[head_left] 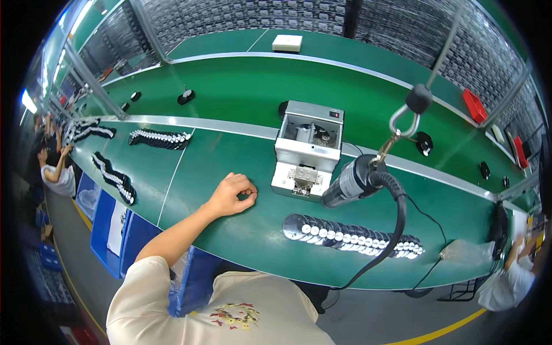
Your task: Manually assemble and test electronic lighting components using hand tools on an assembly line.
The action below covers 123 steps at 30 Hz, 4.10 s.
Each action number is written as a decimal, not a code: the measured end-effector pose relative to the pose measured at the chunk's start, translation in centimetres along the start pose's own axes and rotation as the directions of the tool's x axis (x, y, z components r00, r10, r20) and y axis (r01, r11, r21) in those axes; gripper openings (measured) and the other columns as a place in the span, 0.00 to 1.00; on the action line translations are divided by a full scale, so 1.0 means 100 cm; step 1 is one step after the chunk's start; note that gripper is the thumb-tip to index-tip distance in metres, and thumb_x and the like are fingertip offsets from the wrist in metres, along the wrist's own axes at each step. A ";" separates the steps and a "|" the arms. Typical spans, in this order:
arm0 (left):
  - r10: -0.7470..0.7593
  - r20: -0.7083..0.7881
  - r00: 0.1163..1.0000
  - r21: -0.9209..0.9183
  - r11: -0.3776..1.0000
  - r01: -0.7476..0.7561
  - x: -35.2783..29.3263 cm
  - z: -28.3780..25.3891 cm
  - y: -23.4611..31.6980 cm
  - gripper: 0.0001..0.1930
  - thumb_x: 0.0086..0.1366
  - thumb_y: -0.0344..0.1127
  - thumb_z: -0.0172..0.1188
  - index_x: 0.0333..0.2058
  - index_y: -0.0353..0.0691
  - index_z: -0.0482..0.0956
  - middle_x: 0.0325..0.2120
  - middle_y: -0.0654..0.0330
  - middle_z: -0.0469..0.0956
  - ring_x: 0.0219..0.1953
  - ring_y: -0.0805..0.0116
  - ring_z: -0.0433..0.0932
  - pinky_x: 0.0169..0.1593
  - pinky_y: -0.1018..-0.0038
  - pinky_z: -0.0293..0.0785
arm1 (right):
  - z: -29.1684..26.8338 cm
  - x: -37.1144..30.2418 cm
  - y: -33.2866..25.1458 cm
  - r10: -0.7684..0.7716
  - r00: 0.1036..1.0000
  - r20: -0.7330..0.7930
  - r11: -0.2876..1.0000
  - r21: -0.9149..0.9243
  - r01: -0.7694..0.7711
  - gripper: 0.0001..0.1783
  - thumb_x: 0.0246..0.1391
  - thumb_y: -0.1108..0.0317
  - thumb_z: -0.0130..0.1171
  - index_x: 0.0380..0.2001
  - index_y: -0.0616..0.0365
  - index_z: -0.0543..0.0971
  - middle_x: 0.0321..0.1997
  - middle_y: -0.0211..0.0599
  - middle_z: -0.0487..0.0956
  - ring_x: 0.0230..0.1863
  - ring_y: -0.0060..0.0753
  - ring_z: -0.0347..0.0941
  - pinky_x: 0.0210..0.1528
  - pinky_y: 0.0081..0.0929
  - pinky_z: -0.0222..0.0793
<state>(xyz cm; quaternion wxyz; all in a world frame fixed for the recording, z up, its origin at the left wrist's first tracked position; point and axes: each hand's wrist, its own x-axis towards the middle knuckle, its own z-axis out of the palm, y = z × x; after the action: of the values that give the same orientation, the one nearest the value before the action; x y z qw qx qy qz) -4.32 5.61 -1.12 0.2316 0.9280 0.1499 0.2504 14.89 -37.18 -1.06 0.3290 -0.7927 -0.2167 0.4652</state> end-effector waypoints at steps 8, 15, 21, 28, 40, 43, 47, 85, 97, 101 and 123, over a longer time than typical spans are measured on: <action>0.086 -0.038 0.996 -0.016 0.996 -0.087 -0.010 -0.002 -0.015 0.03 0.50 0.31 0.64 0.24 0.44 0.78 0.22 0.66 0.76 0.26 0.68 0.75 0.36 0.71 0.66 | -0.011 0.005 -0.033 -0.093 0.991 -0.093 0.995 -0.039 0.090 0.07 0.56 0.72 0.55 0.36 0.65 0.76 0.35 0.41 0.81 0.40 0.28 0.78 0.45 0.27 0.72; 0.086 -0.172 0.981 -0.024 0.996 -0.092 0.058 -0.095 -0.058 0.07 0.52 0.28 0.61 0.33 0.39 0.78 0.27 0.56 0.78 0.33 0.58 0.78 0.42 0.64 0.73 | 0.017 -0.005 -0.095 -0.163 0.976 -0.146 0.986 -0.043 0.159 0.07 0.57 0.73 0.54 0.38 0.65 0.75 0.36 0.41 0.81 0.40 0.29 0.77 0.45 0.27 0.72; -0.279 -0.135 0.951 0.372 0.875 0.309 0.115 -0.194 -0.241 0.20 0.42 0.30 0.67 0.37 0.39 0.74 0.39 0.50 0.73 0.43 0.51 0.74 0.48 0.63 0.73 | 0.059 -0.015 -0.149 -0.198 0.980 0.035 0.980 0.005 0.198 0.07 0.58 0.74 0.54 0.40 0.65 0.74 0.37 0.42 0.81 0.40 0.29 0.77 0.45 0.27 0.72; -0.412 -0.123 0.903 0.330 0.841 0.429 0.137 -0.162 -0.340 0.23 0.39 0.35 0.71 0.38 0.42 0.79 0.45 0.47 0.73 0.53 0.50 0.71 0.56 0.64 0.71 | 0.100 -0.036 -0.160 -0.203 0.961 0.187 0.972 0.159 0.174 0.08 0.59 0.76 0.53 0.41 0.65 0.74 0.38 0.42 0.81 0.40 0.30 0.77 0.45 0.27 0.72; -0.317 -0.408 0.856 -0.234 0.943 0.237 0.149 -0.178 -0.198 0.15 0.58 0.40 0.59 0.39 0.35 0.76 0.29 0.46 0.79 0.36 0.51 0.79 0.42 0.64 0.75 | 0.078 0.084 -0.193 -0.756 -0.133 -0.641 0.410 -0.621 0.668 0.52 0.48 0.54 0.70 0.64 0.67 0.49 0.64 0.57 0.57 0.65 0.48 0.56 0.63 0.43 0.55; -0.179 -0.339 0.924 -0.305 0.950 0.073 0.132 -0.175 -0.130 0.15 0.60 0.37 0.58 0.39 0.31 0.74 0.25 0.48 0.80 0.28 0.50 0.80 0.35 0.63 0.77 | 0.055 0.096 -0.199 -0.691 -0.155 -0.706 0.408 -0.558 0.722 0.55 0.46 0.52 0.72 0.64 0.68 0.49 0.62 0.58 0.58 0.63 0.49 0.57 0.62 0.43 0.57; 0.025 -0.208 0.978 -0.259 0.963 -0.080 0.074 -0.131 -0.058 0.15 0.65 0.38 0.55 0.46 0.35 0.74 0.34 0.47 0.79 0.36 0.52 0.80 0.41 0.64 0.75 | 0.027 0.104 -0.207 -0.747 -0.040 -0.664 0.279 -0.368 0.887 0.46 0.47 0.56 0.71 0.60 0.66 0.56 0.50 0.55 0.69 0.47 0.49 0.71 0.47 0.42 0.71; 0.469 0.226 0.854 -0.531 0.794 -0.296 0.010 0.031 0.043 0.17 0.47 0.23 0.63 0.39 0.41 0.83 0.49 0.53 0.70 0.56 0.49 0.70 0.55 0.62 0.73 | -0.007 0.103 -0.206 -0.853 0.273 -0.445 0.261 0.089 0.961 0.42 0.55 0.43 0.58 0.60 0.66 0.60 0.37 0.41 0.74 0.31 0.32 0.72 0.38 0.36 0.67; 0.467 0.281 0.839 -0.469 0.829 -0.305 0.017 0.027 0.050 0.19 0.45 0.24 0.62 0.39 0.44 0.84 0.48 0.54 0.73 0.55 0.50 0.71 0.53 0.61 0.72 | -0.011 0.097 -0.210 -0.843 0.228 -0.487 0.205 0.102 0.974 0.49 0.40 0.31 0.63 0.47 0.69 0.65 0.27 0.39 0.75 0.22 0.32 0.74 0.29 0.33 0.73; 0.447 0.299 0.843 -0.451 0.845 -0.288 0.016 0.028 0.052 0.15 0.48 0.28 0.64 0.38 0.46 0.82 0.48 0.56 0.70 0.55 0.52 0.69 0.54 0.60 0.70 | -0.005 0.098 -0.211 -0.854 0.197 -0.482 0.155 0.124 0.980 0.53 0.42 0.32 0.62 0.54 0.68 0.61 0.26 0.37 0.74 0.22 0.30 0.73 0.28 0.32 0.71; 0.386 0.131 0.913 -0.449 0.844 -0.293 -0.007 0.027 0.034 0.11 0.52 0.31 0.66 0.36 0.48 0.82 0.46 0.59 0.71 0.53 0.53 0.71 0.52 0.60 0.70 | 0.037 0.116 -0.301 -0.854 0.318 -0.412 0.186 0.327 0.926 0.23 0.52 0.61 0.52 0.49 0.60 0.68 0.27 0.36 0.69 0.14 0.24 0.62 0.20 0.28 0.62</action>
<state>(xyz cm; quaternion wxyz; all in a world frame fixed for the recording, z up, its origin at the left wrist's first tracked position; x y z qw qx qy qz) -2.93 1.48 -1.82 0.3921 0.8896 -0.1012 0.2112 16.03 -7.70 12.54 0.7471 -0.4271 -0.4803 0.1693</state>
